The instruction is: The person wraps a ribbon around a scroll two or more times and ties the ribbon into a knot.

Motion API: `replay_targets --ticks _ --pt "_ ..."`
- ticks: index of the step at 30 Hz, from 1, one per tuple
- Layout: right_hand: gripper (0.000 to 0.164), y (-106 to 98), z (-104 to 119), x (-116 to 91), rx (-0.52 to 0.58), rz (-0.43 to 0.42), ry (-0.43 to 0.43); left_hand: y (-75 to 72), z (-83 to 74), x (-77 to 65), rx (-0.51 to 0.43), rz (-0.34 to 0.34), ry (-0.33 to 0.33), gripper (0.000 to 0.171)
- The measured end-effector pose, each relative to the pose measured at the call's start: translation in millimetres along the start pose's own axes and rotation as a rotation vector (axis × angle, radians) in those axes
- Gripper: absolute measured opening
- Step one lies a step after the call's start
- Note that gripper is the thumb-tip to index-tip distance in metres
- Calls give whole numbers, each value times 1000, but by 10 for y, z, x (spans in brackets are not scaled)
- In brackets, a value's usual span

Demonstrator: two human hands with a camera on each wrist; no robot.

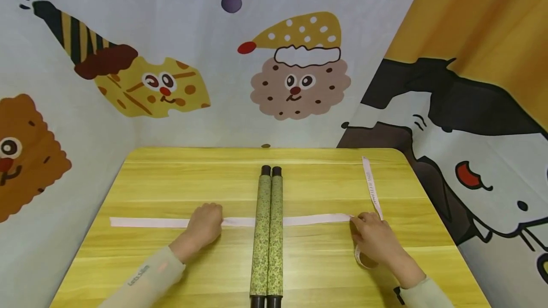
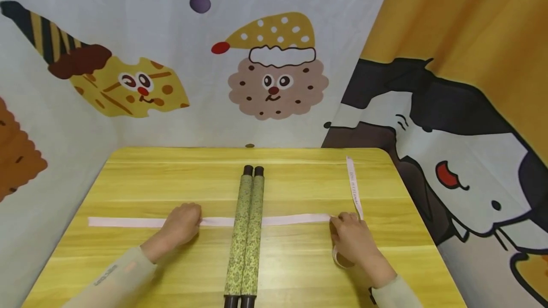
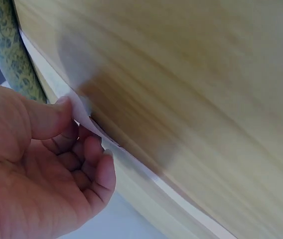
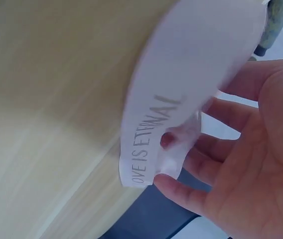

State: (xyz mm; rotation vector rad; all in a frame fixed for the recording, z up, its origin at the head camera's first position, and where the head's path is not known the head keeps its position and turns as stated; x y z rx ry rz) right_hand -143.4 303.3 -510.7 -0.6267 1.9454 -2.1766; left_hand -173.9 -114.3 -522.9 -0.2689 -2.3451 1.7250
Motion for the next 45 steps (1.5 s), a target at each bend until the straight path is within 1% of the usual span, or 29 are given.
replay_targets --ticks 6,10,15,19,26,33,37,42,45 --pt "49 -11 -158 -24 17 45 64 -97 177 -58 -34 20 -45 14" --pt "50 -39 -259 -43 22 51 89 -156 299 -105 -60 34 -85 11" --pt "46 -72 -368 -49 32 36 107 -220 442 -167 -98 38 -130 10" --pt "43 -72 -465 -65 40 47 129 -261 518 -198 -104 34 -143 10" --pt "43 -88 -689 -127 66 85 204 -307 624 -231 -132 34 -170 9" --pt "47 -113 -926 -202 84 107 269 -345 754 -284 -94 46 -202 9" --pt "50 -117 -1070 -254 80 121 304 -382 775 -315 -108 64 -219 8" --pt "50 -128 -1211 -300 26 123 358 -376 783 -331 -93 87 -221 6" --pt "46 -147 -1240 -307 -14 115 373 -350 793 -332 -80 87 -216 6"
Point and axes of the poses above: each hand's wrist, its own x-axis towards the middle knuckle, its own y-axis out of the palm, z = x × y, the point moved 7 cm from there along x, towards the middle knuckle, and after that the axes turned 9 degrees about -z, right-handed, at the moved point
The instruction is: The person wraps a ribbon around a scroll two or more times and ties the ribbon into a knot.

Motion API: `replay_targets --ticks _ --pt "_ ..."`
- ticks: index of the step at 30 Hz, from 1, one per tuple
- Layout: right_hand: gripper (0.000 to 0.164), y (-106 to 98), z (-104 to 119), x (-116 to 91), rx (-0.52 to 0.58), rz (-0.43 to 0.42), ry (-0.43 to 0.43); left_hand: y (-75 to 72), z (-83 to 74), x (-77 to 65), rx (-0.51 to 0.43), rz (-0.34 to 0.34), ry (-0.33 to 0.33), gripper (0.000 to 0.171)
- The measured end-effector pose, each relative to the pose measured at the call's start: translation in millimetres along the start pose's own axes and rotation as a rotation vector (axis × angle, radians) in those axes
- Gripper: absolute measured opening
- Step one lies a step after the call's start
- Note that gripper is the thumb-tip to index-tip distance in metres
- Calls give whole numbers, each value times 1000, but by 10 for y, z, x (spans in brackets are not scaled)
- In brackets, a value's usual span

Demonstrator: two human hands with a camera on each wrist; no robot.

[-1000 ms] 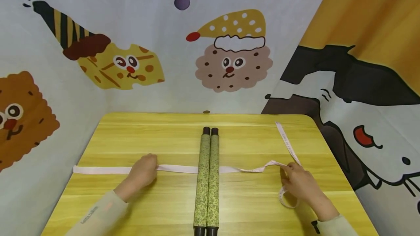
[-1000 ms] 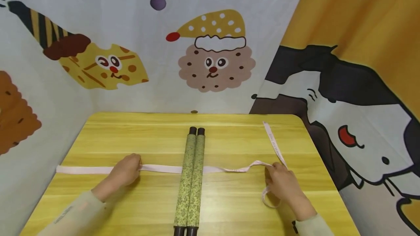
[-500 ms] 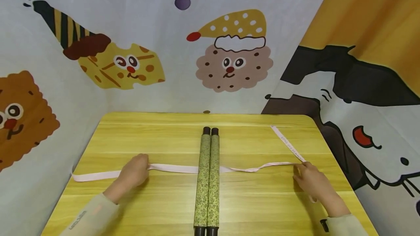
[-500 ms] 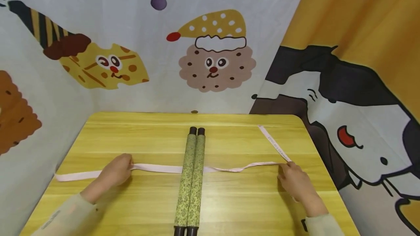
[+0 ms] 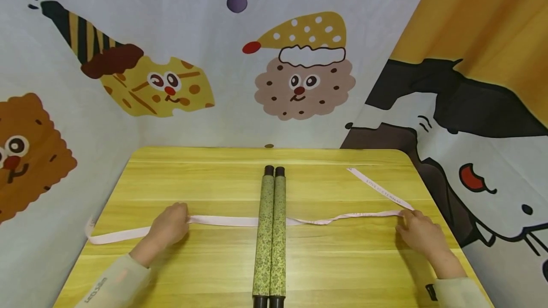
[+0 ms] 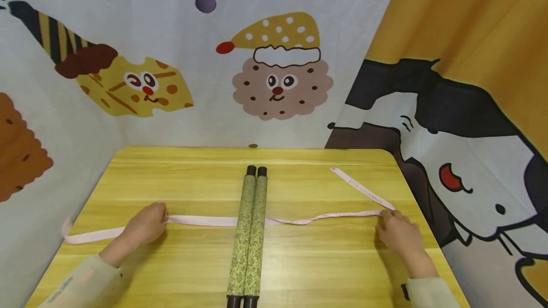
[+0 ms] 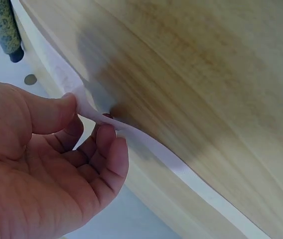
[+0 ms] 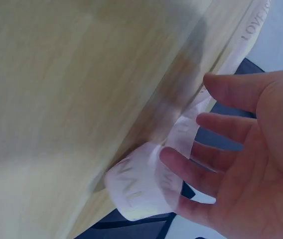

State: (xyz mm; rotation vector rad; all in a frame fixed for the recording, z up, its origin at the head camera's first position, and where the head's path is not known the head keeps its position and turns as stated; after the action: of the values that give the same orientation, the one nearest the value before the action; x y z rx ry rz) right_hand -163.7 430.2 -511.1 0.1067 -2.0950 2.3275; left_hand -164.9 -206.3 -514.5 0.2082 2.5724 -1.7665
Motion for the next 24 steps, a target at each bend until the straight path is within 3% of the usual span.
replay_targets --ticks 4,10,13,18,24 --pt "29 -112 85 7 -45 -71 -24 23 -20 11 33 -43 47 8" --pt "15 -201 223 40 -14 -7 -51 37 -152 35 71 -98 104 10" --pt "20 -214 377 56 7 -99 -129 43 -257 52 66 -118 126 9" --pt "28 -138 921 79 141 -265 -390 82 -493 81 31 -157 188 7" --pt "29 -11 1662 88 260 -268 -572 158 -817 72 -20 -201 297 4"
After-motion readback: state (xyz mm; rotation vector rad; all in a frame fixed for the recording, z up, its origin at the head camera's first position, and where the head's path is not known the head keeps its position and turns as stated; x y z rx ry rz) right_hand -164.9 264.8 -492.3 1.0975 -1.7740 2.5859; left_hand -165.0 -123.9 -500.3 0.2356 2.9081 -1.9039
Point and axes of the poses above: each hand's wrist, its own x-axis towards the middle knuckle, its own y-axis out of the palm, z = x × y, the point moved 7 cm from there along x, towards the middle knuckle, and after that the axes turned 9 degrees about -z, right-handed, at the moved point
